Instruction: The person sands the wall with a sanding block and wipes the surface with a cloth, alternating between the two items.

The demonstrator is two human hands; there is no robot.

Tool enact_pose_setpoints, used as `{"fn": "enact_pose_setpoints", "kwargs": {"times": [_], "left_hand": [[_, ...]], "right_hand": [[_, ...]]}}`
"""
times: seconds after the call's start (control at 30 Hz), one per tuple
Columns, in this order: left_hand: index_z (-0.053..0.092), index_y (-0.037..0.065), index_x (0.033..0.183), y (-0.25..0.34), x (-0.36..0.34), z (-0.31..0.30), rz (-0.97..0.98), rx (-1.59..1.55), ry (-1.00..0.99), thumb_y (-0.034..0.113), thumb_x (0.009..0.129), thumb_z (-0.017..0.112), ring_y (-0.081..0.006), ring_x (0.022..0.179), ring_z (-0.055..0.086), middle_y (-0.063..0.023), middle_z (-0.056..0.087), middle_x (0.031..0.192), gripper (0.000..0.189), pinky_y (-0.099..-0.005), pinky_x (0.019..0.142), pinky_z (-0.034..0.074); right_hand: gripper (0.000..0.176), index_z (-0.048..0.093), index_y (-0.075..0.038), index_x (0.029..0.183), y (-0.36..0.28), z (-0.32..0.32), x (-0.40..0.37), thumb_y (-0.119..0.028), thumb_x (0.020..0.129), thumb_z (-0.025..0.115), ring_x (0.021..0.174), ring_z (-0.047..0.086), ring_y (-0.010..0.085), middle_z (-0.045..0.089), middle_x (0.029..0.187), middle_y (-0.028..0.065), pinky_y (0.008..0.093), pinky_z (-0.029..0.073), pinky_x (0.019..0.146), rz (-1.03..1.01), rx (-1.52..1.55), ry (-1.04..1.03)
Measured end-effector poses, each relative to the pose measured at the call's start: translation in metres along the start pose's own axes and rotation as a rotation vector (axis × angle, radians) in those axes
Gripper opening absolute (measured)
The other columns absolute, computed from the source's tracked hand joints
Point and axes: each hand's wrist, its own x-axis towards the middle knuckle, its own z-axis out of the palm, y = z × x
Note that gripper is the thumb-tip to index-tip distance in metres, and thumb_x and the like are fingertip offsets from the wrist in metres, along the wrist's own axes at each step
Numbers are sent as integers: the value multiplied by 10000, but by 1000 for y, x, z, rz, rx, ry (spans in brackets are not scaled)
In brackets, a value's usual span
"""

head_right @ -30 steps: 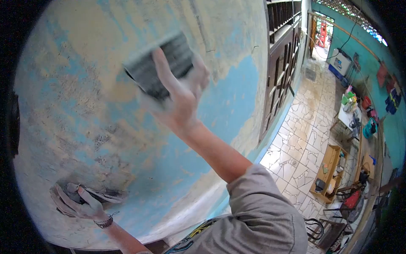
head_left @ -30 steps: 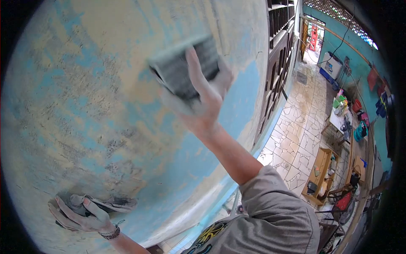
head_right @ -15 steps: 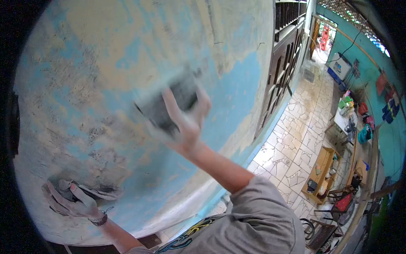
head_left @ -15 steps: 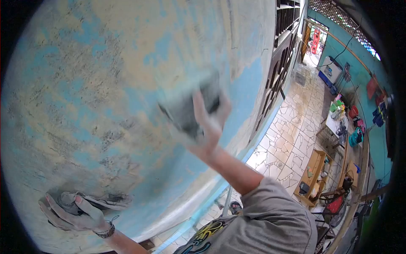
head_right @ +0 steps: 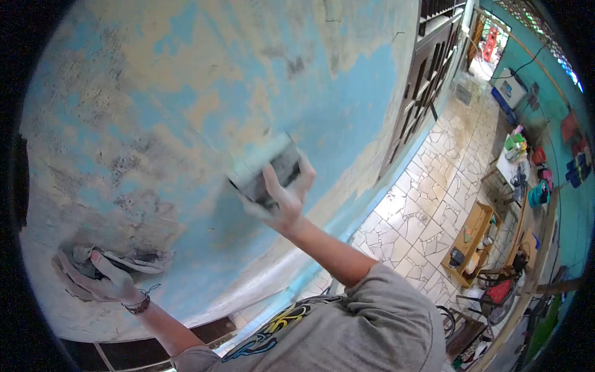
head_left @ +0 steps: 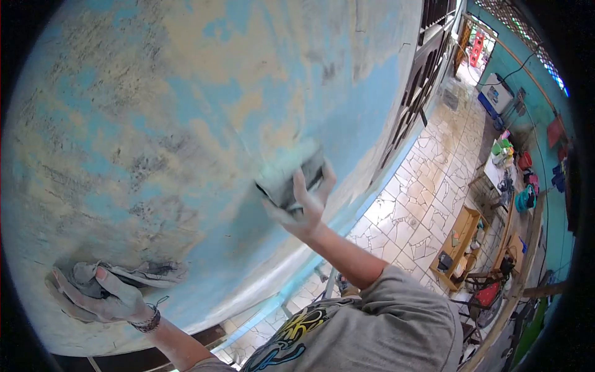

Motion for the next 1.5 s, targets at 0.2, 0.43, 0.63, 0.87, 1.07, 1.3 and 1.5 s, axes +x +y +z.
{"fn": "enact_pose_setpoints", "kwargs": {"times": [0.2, 0.43, 0.63, 0.87, 1.07, 1.3, 1.5], "left_hand": [[576, 52, 1325, -6, -2, 2, 14, -21, 23, 512, 964, 517, -326, 1234, 526, -169, 553, 1354, 588, -453, 1004, 406], [580, 82, 1338, -10, -8, 3, -27, 25, 5, 602, 937, 483, -313, 1260, 503, -161, 532, 1383, 665, -463, 1040, 351], [578, 80, 1340, -8, -5, 3, -9, -25, 12, 566, 946, 502, -315, 1253, 506, -159, 546, 1366, 630, -460, 1029, 358], [572, 91, 1350, -7, -6, 3, 20, -65, 28, 552, 952, 515, -325, 1265, 493, -158, 535, 1384, 612, -464, 1032, 357], [542, 111, 1378, -6, -8, -3, 32, 14, -47, 595, 961, 458, -333, 1282, 473, -177, 486, 1420, 644, -493, 1061, 321], [530, 123, 1386, -7, -9, 0, 48, 26, -38, 590, 956, 479, -324, 1281, 484, -167, 486, 1422, 637, -491, 1064, 335], [535, 147, 1381, -16, -16, 0, 50, 210, -46, 612, 961, 438, -313, 1263, 511, -127, 515, 1406, 634, -501, 1013, 399]], "right_hand": [[761, 651, -103, 1273, -22, 25, 103, -252, 563, 882, 1200, 378, 410, 433, 1311, 264, 473, 324, 976, -113, -59, 67], [809, 600, -87, 1319, -2, -9, -36, -261, 583, 886, 1239, 390, 465, 319, 1389, 299, 520, 433, 967, -14, -76, -98], [824, 602, -82, 1322, -16, 20, 86, -268, 567, 876, 1239, 379, 431, 421, 1331, 283, 510, 375, 974, -110, -133, 2], [775, 638, -89, 1274, 10, -22, -78, -284, 564, 878, 1222, 407, 399, 459, 1298, 275, 493, 377, 970, 63, -54, -56], [754, 655, -150, 1233, -18, 2, 66, -346, 534, 860, 1198, 401, 412, 435, 1344, 256, 491, 329, 990, 11, -120, -12], [678, 692, -150, 1153, 6, -32, -51, -362, 531, 856, 1155, 444, 398, 470, 1301, 275, 472, 344, 958, 116, -114, -124], [691, 680, -187, 1176, 11, -20, 35, -363, 533, 861, 1145, 445, 369, 481, 1304, 242, 460, 338, 960, 31, -131, -37]]}}
